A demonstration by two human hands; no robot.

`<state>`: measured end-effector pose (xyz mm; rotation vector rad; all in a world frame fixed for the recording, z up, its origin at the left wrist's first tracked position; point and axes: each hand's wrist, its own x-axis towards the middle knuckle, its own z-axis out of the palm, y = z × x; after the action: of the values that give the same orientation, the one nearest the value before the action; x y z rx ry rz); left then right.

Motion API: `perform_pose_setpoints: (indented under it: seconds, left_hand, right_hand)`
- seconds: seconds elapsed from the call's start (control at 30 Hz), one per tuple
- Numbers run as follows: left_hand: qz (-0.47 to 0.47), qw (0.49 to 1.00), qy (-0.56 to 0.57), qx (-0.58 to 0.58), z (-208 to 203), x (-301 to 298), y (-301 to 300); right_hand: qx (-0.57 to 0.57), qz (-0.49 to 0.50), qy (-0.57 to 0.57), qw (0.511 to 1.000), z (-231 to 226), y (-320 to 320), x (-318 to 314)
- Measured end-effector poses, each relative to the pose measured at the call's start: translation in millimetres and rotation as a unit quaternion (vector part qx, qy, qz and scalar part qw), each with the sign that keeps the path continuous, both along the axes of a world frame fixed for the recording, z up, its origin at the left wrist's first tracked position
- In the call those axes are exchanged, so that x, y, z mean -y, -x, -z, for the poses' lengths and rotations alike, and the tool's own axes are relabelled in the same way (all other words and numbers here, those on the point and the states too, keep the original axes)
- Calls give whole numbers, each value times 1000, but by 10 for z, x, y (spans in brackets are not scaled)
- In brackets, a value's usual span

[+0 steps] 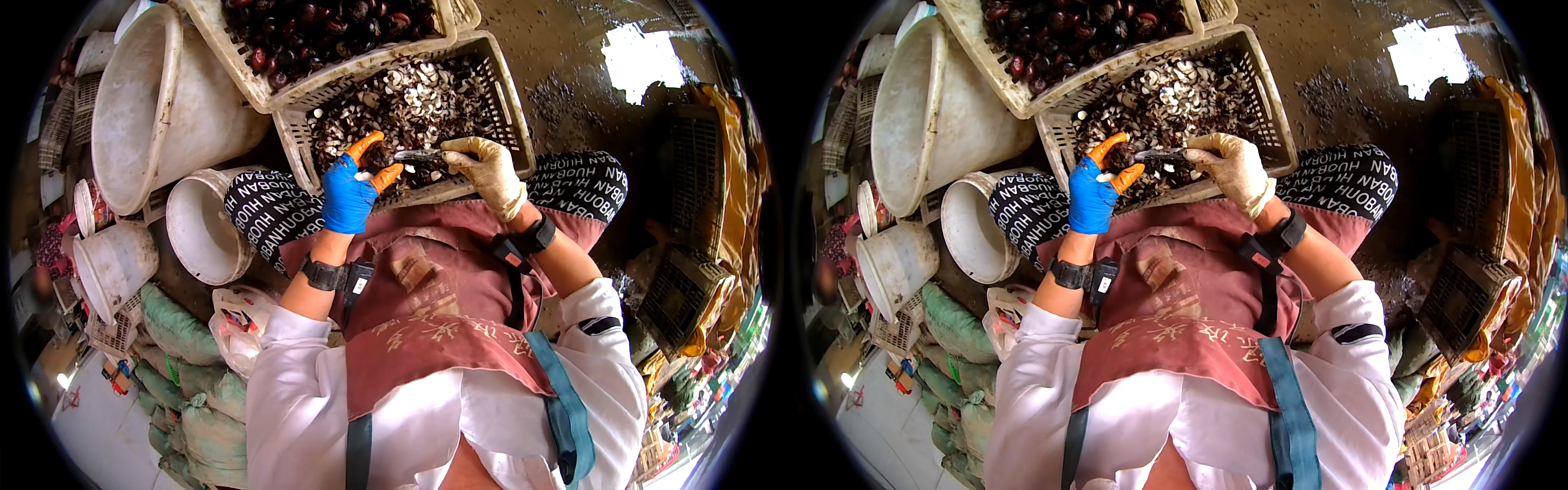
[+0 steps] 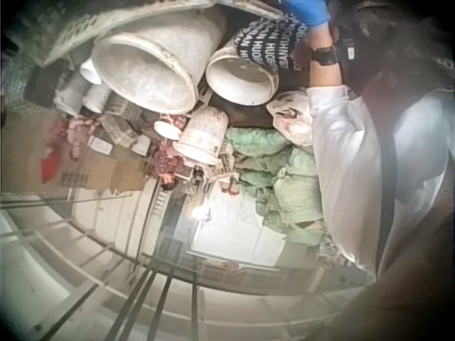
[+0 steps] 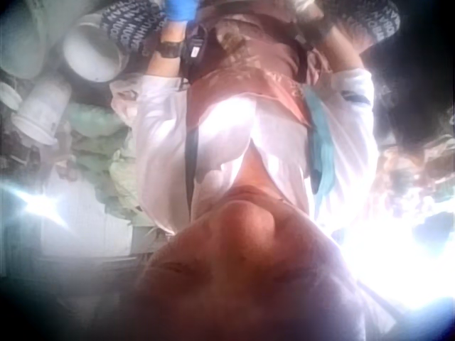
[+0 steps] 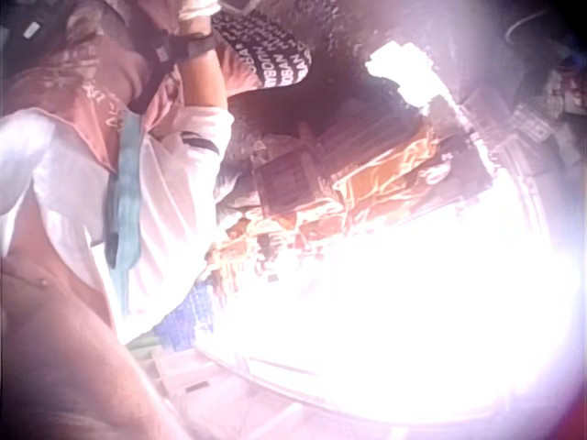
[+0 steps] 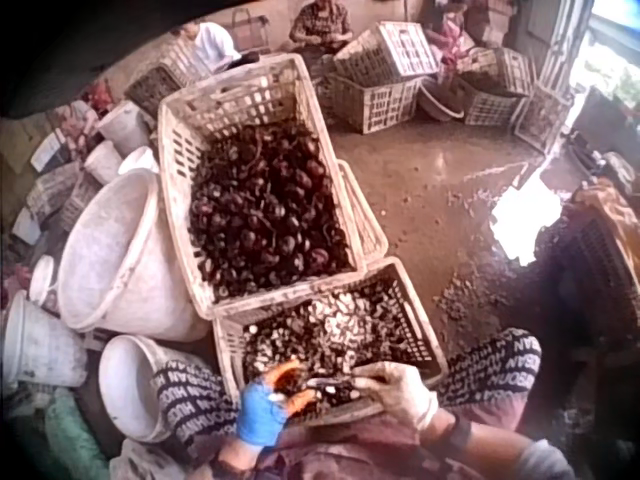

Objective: The person peels water chestnuts using a small knife, placing the peeled fruit into a white bucket and discarding the shells into a crate in their lap. They later stand up and walk through the processing facility.

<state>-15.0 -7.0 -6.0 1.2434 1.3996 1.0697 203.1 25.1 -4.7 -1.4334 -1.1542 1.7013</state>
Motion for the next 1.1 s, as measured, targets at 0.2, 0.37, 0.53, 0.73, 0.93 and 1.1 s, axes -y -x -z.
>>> perform_pose_setpoints:
  seconds: [0.2, 0.37, 0.53, 0.73, 0.93, 1.1]
  left_hand:
    - [201, 976, 66, -52, -124, -61, 220]
    - [-73, 968, 176, 165, 7, 8, -75]
    - [-134, 950, 169, 225, 130, -26, -75]
    - [-126, 942, 221, 221, 145, 63, -375]
    - [-48, 944, 196, 261, 21, -87, -185]
    - [1, 936, 195, 291, -37, -101, -94]
  right_hand:
    - [107, -130, -89, 982, -36, -15, -58]
    - [79, -7, -111, 991, 188, 206, -46]
    - [73, 16, -91, 993, 278, 352, -91]
    - [111, 25, -184, 976, 367, 517, -123]
    - [-76, 79, -40, 993, 270, 256, -244]
    - [-93, 18, -85, 992, 74, 287, 25]
